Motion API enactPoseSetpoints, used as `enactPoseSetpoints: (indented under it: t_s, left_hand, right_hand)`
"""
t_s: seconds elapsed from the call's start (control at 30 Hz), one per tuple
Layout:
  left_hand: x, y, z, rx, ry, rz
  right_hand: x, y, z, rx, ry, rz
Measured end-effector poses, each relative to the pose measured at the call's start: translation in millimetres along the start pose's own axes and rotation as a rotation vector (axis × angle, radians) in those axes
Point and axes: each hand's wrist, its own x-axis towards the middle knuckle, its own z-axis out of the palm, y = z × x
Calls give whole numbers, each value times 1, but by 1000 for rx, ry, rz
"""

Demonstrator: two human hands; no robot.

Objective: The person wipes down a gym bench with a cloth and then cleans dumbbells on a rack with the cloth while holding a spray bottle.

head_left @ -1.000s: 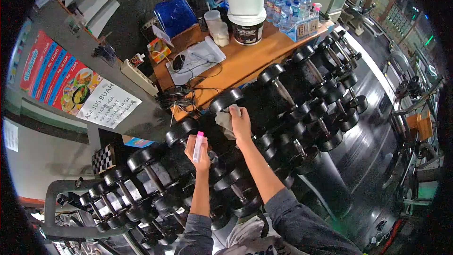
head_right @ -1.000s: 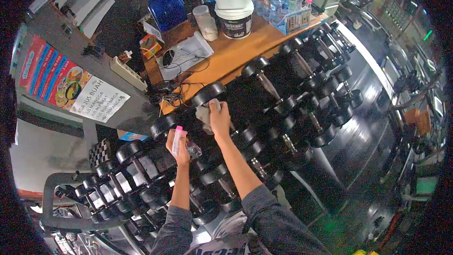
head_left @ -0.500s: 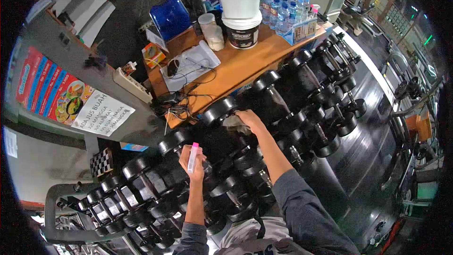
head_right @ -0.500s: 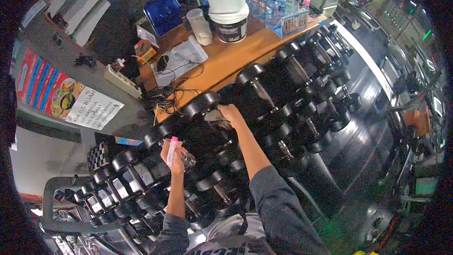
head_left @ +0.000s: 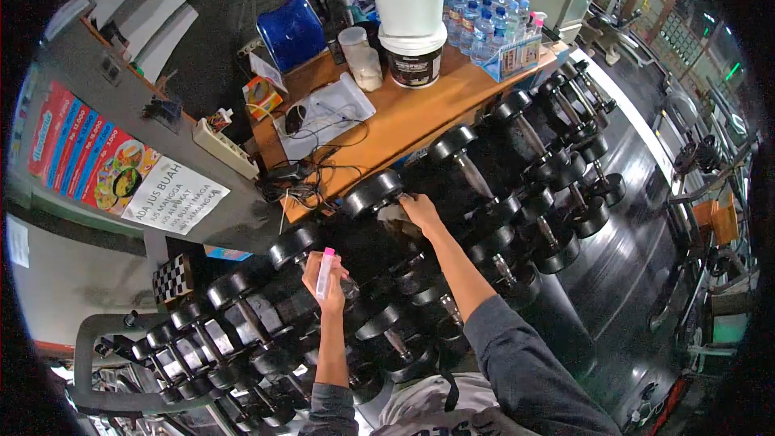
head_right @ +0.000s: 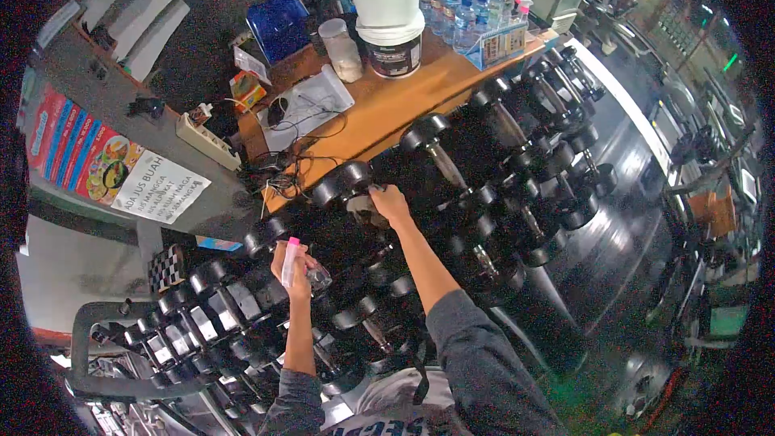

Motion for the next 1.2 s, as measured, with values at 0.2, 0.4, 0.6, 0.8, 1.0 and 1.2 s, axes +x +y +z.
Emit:
enactPoseSetpoints:
  t_s: [0.2, 0.4, 0.6, 0.8, 1.0, 1.2]
  left_hand:
    - [-1, 5, 5, 27, -13, -21]
    - [13, 18, 17, 237, -183, -19]
    - [55, 58, 71, 473, -154, -301]
    - [90, 60, 108, 857, -311, -88]
    - [94, 49, 108, 892, -308, -225]
    - [90, 51, 98, 480, -187, -531]
  right_hand:
    - [-20, -8, -25, 57, -40, -31]
    - [-64, -37, -72, 544, -228, -197]
    - [-47, -5, -81, 379, -133, -254]
    - [-47, -14, -96, 79, -207, -279]
    - [-38, -25, -98, 44, -230, -415]
    - [-33, -64, -78, -56, -70, -860]
